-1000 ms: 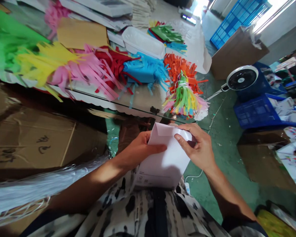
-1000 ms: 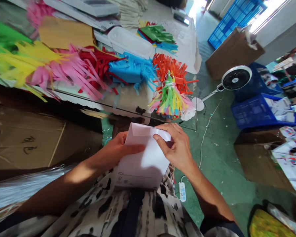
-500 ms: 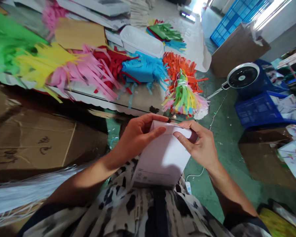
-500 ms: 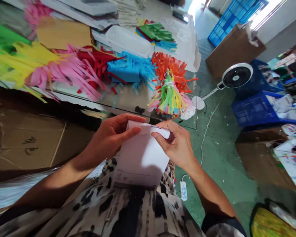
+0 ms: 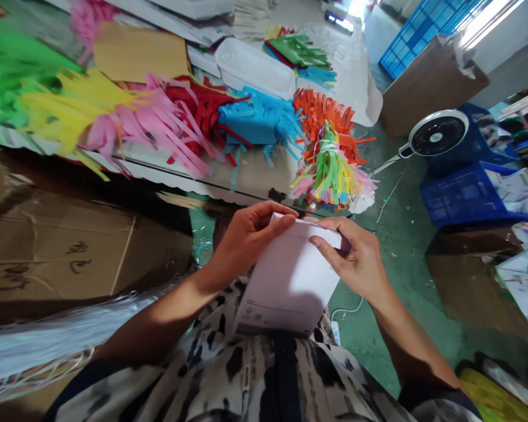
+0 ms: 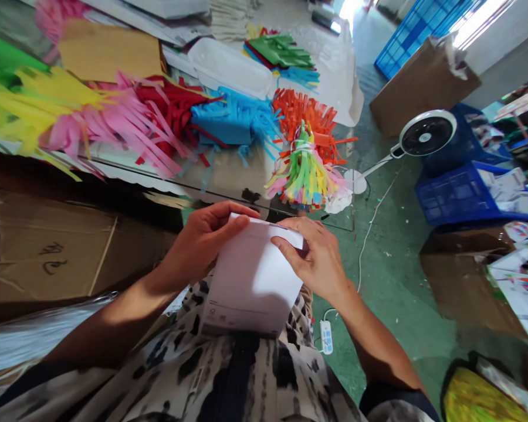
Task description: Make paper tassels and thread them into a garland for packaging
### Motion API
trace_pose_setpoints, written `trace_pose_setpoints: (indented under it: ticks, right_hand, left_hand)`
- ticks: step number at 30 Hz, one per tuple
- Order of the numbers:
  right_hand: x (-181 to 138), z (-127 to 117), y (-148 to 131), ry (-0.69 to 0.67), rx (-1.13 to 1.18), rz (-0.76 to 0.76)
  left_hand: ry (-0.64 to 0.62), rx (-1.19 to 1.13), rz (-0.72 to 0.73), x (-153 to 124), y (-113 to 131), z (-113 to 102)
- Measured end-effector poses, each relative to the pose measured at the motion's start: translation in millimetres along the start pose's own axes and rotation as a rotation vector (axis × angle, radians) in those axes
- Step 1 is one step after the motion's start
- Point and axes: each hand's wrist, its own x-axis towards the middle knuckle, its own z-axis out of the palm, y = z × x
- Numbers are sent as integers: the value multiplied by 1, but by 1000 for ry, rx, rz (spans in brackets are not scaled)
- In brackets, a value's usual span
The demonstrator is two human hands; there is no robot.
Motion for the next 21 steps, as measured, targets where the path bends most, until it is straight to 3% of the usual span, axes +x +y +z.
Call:
trace_pose_setpoints:
  ticks: [4, 7, 17, 21]
  right_hand:
    - [-4, 1, 3, 33, 2, 22]
    - [-6, 0, 2, 27, 18, 46]
    - [5, -21, -1, -263, 240, 186]
    - [7, -23, 3, -310, 311, 215]
  left_hand:
    - [-127, -27, -96, -5, -8, 2]
    - [-144, 9, -149, -10, -12, 5]
    - [-110, 79, -131, -17, -17, 10]
    - [-100, 78, -124, -16, -17, 10]
